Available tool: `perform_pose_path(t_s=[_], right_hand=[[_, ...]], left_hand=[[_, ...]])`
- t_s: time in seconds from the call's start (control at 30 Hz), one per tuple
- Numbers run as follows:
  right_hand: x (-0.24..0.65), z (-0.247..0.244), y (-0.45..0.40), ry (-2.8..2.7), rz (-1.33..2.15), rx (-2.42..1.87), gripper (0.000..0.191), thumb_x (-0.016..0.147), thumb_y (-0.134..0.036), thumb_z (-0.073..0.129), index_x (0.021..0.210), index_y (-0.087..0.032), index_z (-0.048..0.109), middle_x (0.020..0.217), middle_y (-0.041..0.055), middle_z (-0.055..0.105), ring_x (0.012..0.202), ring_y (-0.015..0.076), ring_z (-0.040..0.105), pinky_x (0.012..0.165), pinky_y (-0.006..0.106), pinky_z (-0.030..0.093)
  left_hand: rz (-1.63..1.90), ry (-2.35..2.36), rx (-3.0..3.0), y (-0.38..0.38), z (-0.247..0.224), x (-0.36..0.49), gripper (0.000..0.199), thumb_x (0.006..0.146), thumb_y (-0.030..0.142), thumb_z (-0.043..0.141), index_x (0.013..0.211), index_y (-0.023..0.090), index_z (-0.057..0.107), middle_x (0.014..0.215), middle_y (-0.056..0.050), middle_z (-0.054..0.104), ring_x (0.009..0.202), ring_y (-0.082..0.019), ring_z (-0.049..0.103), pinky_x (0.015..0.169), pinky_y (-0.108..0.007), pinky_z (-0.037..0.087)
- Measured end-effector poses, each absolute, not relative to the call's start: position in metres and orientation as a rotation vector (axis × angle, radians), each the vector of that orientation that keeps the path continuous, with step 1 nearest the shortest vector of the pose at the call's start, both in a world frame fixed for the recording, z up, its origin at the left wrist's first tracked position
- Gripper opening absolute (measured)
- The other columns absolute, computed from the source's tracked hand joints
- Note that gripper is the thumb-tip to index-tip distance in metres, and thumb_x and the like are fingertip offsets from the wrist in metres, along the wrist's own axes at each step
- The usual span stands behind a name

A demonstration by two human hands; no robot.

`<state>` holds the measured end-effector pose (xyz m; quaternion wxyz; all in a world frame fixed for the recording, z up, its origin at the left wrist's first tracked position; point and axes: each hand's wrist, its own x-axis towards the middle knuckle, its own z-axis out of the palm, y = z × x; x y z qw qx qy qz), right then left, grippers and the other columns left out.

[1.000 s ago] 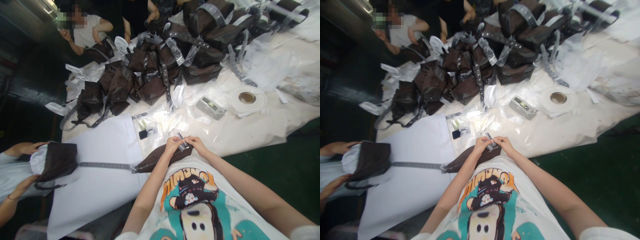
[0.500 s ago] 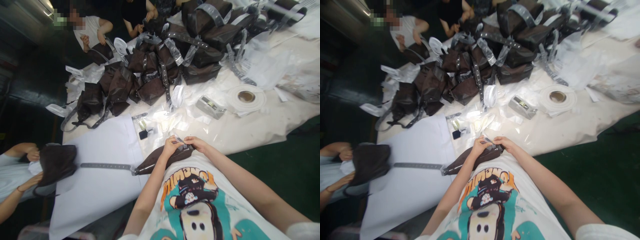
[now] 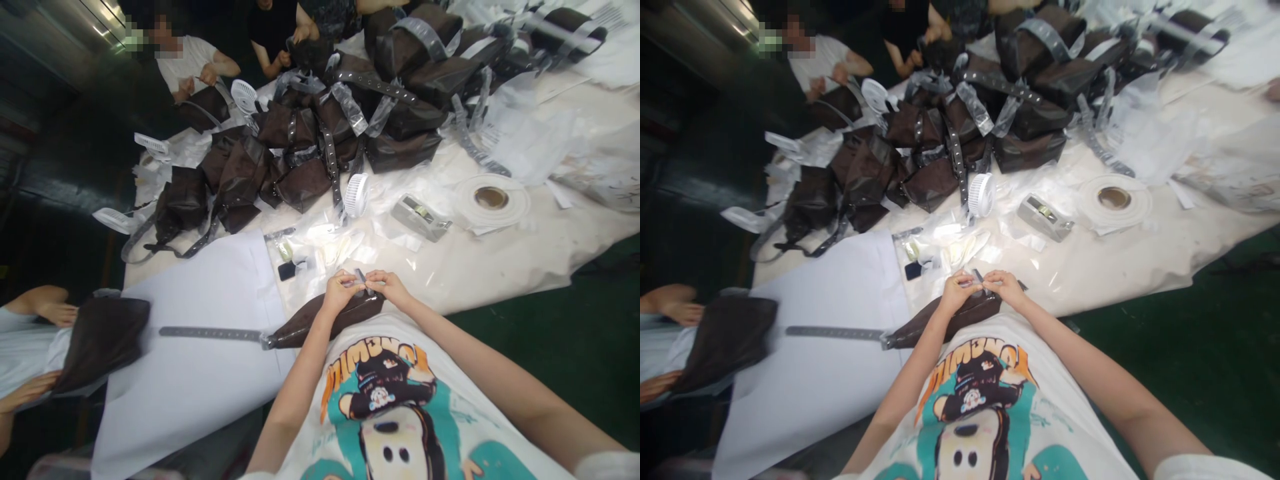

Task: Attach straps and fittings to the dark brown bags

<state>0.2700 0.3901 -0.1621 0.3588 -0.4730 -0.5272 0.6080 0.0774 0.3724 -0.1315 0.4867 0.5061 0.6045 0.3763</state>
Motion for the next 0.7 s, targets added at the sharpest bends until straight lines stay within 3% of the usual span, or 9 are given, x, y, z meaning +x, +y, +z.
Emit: perform_pose_path(t_s=[0.1, 0.27, 0.43, 0.5, 0.57, 0.63, 0.7], right_hand=[[0.27, -0.168, 0.388, -1.357, 1.579, -1.236, 0.024, 0.071, -0.05, 0.074, 0.069, -0.027, 0.078, 0.09, 0.0056, 0.073, 0.101, 0.0296, 0.063, 0.103, 0.047, 0.041], [0.264, -0.168, 0.389, -1.478, 1.443, -1.233, 0.028, 0.077, -0.051, 0.067, 0.065, -0.026, 0.073, 0.091, 0.007, 0.073, 0.105, 0.0315, 0.061, 0.106, 0.052, 0.037], [0.287, -0.176, 0.382, -1.23, 1.473, -1.323, 0.033, 0.078, -0.057, 0.068, 0.087, -0.026, 0.076, 0.116, 0.0069, 0.071, 0.12, 0.0298, 0.056, 0.11, 0.047, 0.037], [0.305, -0.187, 0.372, -0.82, 1.469, -1.486, 0.033, 0.078, -0.056, 0.068, 0.09, -0.025, 0.072, 0.111, 0.0068, 0.072, 0.116, 0.0281, 0.058, 0.102, 0.043, 0.046], [0.321, -0.198, 0.36, -0.457, 1.488, -1.629, 0.03, 0.08, -0.054, 0.065, 0.086, -0.024, 0.065, 0.094, 0.0069, 0.071, 0.101, 0.0269, 0.064, 0.088, 0.043, 0.054], [0.33, -0.206, 0.351, -0.291, 1.599, -1.698, 0.028, 0.084, -0.051, 0.06, 0.086, -0.023, 0.059, 0.081, 0.0075, 0.066, 0.086, 0.0273, 0.067, 0.075, 0.046, 0.058], [0.329, -0.209, 0.35, -0.164, 1.854, -1.609, 0.03, 0.087, -0.05, 0.055, 0.092, -0.021, 0.058, 0.083, 0.0118, 0.065, 0.084, 0.0293, 0.069, 0.073, 0.049, 0.06]], left_hand=[[0.915, 1.474, 1.211, 0.372, -0.128, 0.067, 0.038, 0.063, 0.041, 0.086, 0.094, 0.019, 0.081, 0.08, -0.001, 0.06, 0.074, -0.015, 0.058, 0.073, -0.029, 0.049], [0.837, 1.447, 1.208, 0.369, -0.13, 0.063, 0.032, 0.068, 0.039, 0.082, 0.093, 0.019, 0.081, 0.082, -0.004, 0.068, 0.081, -0.019, 0.063, 0.083, -0.033, 0.05], [0.995, 1.503, 0.989, 0.364, -0.131, 0.062, 0.029, 0.076, 0.039, 0.074, 0.097, 0.02, 0.08, 0.101, -0.008, 0.075, 0.09, -0.02, 0.066, 0.082, -0.031, 0.051], [1.078, 1.498, 0.825, 0.36, -0.128, 0.057, 0.031, 0.077, 0.039, 0.073, 0.101, 0.021, 0.079, 0.11, -0.007, 0.075, 0.09, -0.019, 0.066, 0.077, -0.029, 0.051], [1.153, 1.456, 0.68, 0.357, -0.122, 0.053, 0.034, 0.076, 0.039, 0.074, 0.105, 0.021, 0.078, 0.113, -0.007, 0.074, 0.091, -0.018, 0.066, 0.075, -0.027, 0.052], [1.221, 1.404, 0.577, 0.355, -0.116, 0.051, 0.042, 0.073, 0.038, 0.077, 0.112, 0.022, 0.075, 0.11, -0.006, 0.074, 0.09, -0.016, 0.067, 0.077, -0.026, 0.053], [1.267, 1.342, 0.528, 0.354, -0.11, 0.052, 0.056, 0.069, 0.036, 0.082, 0.122, 0.023, 0.07, 0.1, -0.004, 0.075, 0.085, -0.014, 0.068, 0.078, -0.025, 0.053]])
